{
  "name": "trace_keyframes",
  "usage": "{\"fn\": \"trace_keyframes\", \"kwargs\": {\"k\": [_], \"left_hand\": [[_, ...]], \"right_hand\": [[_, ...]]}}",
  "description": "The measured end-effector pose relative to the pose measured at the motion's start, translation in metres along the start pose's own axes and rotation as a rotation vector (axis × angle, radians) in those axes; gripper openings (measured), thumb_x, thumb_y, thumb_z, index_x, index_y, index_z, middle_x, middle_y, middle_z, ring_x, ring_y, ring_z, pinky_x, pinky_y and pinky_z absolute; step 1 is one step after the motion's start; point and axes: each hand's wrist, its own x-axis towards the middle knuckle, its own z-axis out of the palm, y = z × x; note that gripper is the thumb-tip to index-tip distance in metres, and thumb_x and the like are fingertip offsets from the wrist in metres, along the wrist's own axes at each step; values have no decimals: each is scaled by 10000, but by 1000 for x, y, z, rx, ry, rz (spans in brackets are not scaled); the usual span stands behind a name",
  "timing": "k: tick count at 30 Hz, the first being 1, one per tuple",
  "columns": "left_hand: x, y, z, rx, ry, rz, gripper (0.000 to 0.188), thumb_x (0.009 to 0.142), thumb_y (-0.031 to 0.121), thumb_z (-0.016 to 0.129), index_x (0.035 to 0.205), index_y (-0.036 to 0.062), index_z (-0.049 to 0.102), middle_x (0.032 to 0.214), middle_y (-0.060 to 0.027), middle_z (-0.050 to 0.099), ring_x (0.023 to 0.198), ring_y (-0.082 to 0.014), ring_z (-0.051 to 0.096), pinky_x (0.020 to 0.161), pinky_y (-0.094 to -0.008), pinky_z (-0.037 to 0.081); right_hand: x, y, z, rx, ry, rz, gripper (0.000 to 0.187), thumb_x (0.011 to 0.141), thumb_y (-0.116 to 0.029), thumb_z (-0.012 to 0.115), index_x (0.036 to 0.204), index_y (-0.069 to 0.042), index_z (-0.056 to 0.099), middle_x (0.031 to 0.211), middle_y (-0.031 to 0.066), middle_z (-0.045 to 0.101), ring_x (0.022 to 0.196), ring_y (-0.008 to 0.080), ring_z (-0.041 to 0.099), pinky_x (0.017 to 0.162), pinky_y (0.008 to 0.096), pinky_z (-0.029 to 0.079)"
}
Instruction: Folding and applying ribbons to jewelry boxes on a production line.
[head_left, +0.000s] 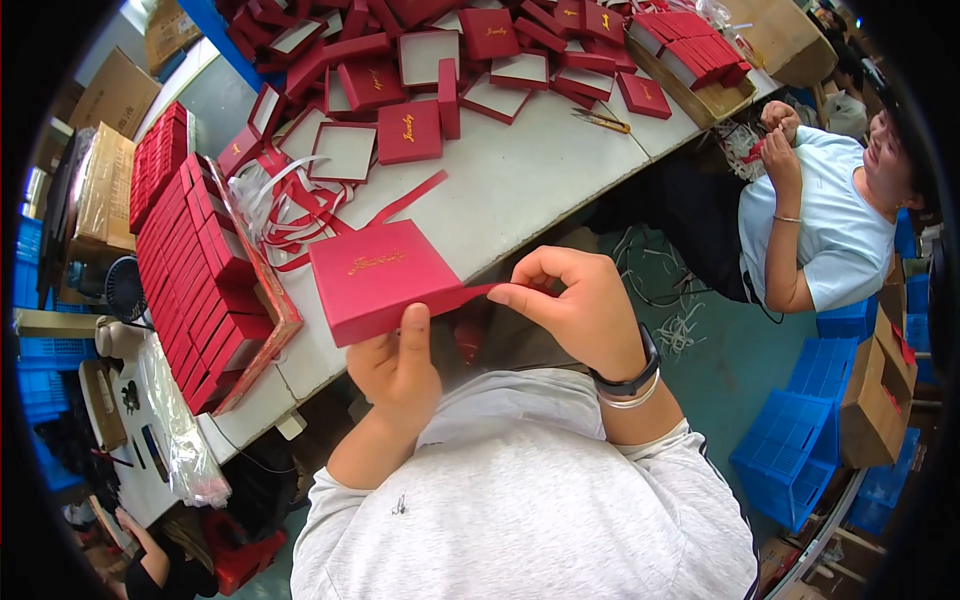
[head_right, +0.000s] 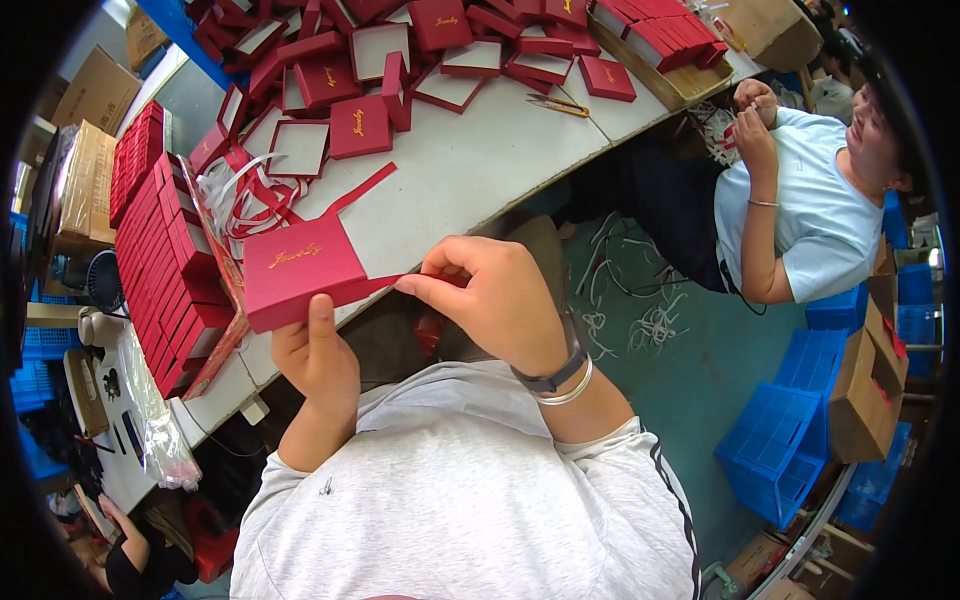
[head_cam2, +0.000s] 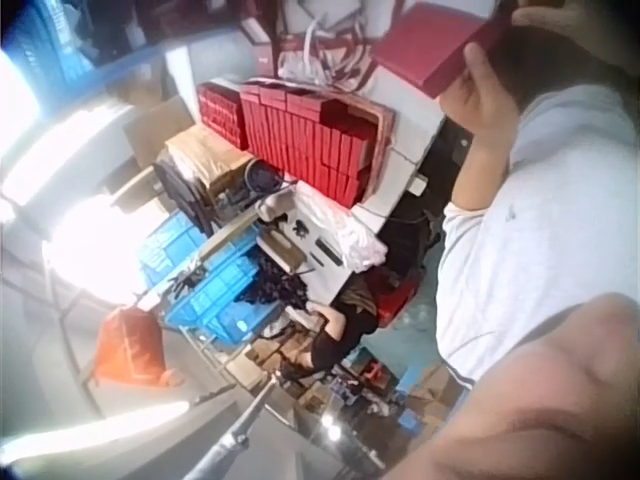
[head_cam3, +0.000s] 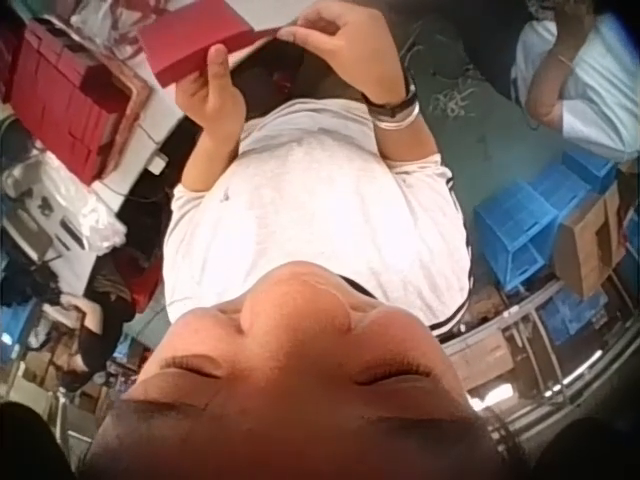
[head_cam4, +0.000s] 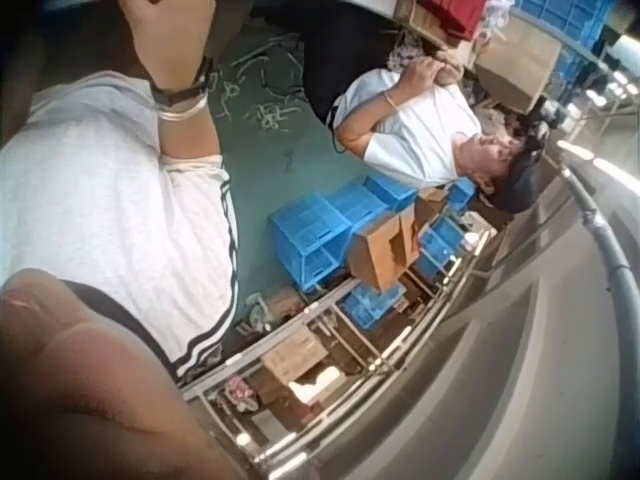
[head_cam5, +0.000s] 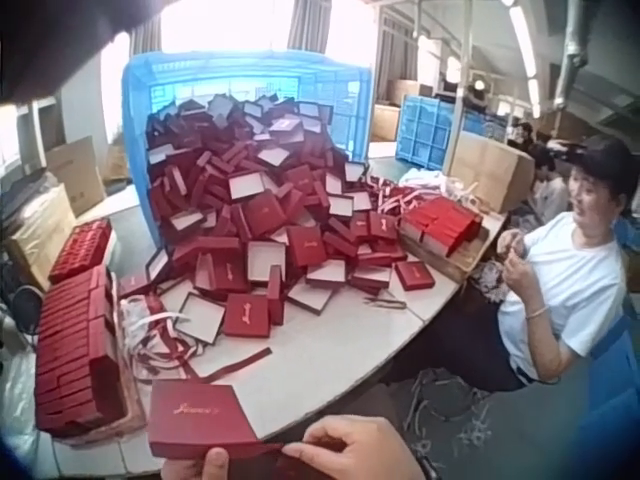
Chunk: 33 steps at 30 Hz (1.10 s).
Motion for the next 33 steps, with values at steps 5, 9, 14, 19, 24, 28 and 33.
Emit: {"fn": "trace_keyframes", "kwargs": {"k": [5,9,14,19,24,28,33], "left_hand": [[11,4,-5,-17,102,20,165,910,77,514,1005,-42,577,977,-69,606,893,-102,520,834,-252,381],[6,12,-6,-54,135,-27,140,921,99,505,949,-19,575,887,-33,605,791,-83,510,768,-223,378],[2,16,-9,-151,75,-52,180,931,144,503,978,-13,577,923,-62,627,833,-109,557,782,-236,406],[0,17,-11,-276,29,-81,242,939,199,496,1022,-15,573,1009,-109,630,922,-153,586,827,-292,429],[3,5,-14,-538,2,-265,313,943,257,481,1103,-5,543,1056,-107,621,940,-194,591,857,-354,431],[4,2,-15,-598,-44,-321,344,939,272,484,1147,2,517,1089,-103,609,968,-217,594,844,-380,461],[0,-6,-24,-627,-75,-326,337,943,275,472,1170,28,505,1138,-101,590,994,-228,593,778,-383,514]], "right_hand": [[0,8,-8,126,-69,66,216,776,-209,706,789,0,651,636,62,609,574,98,533,545,228,418],[3,12,-9,175,-77,57,193,798,-189,686,805,1,653,646,47,609,595,85,530,555,221,415],[9,13,-8,208,-65,-18,163,807,-156,675,826,5,652,680,35,616,623,74,538,571,213,424],[15,10,-5,244,-67,-10,146,797,-139,684,806,2,650,679,18,609,624,60,529,568,201,414],[24,10,2,246,-66,-22,137,785,-133,700,791,-5,654,671,3,602,620,48,513,565,190,400],[28,11,8,247,-108,2,153,775,-145,715,801,-5,661,667,5,601,628,46,515,570,189,400],[28,6,12,255,-138,38,165,766,-152,728,783,-1,663,655,4,599,633,44,514,569,189,399]]}}
